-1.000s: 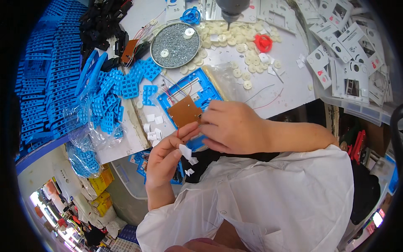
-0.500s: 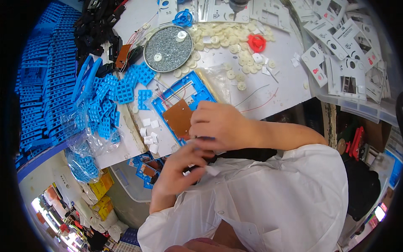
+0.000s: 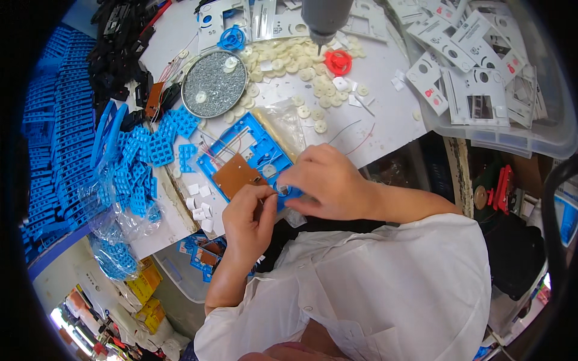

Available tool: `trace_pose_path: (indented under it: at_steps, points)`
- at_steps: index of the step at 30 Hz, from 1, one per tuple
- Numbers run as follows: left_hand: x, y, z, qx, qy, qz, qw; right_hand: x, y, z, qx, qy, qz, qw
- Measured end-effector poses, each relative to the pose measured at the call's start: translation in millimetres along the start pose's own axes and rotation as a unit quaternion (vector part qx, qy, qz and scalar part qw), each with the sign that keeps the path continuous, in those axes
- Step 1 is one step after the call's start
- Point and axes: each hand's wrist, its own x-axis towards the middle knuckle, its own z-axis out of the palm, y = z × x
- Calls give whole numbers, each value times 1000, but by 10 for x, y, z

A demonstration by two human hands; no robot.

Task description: Assembling components into blue plastic frames and packaging the finished items into bags.

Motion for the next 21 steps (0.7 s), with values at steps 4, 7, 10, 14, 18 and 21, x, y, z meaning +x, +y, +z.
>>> trace_pose_path:
  at_steps: [4,7,10,14,18,21]
  points:
    - [36,44,-25,-62,-37,-88,994,-4,61,93,-92,37,-117,988]
    - [12,37,-32,-8,-45,-41,998,5,105,58,-103,16,-124,987]
    - [-11,14,50,118,-25,93,988,-52,167,-45,-111,-42,-115,986]
    - [-135,-85,113,147,-27,141,979,-158,230,-70,-114,-92,-123,982]
    - [-197,-209,100,145,-31,136,980,-148,225,-58,-124,-113,-138,976]
    - [-213,-240,80,135,-33,128,982,-140,351,12,-17,-119,-98,988]
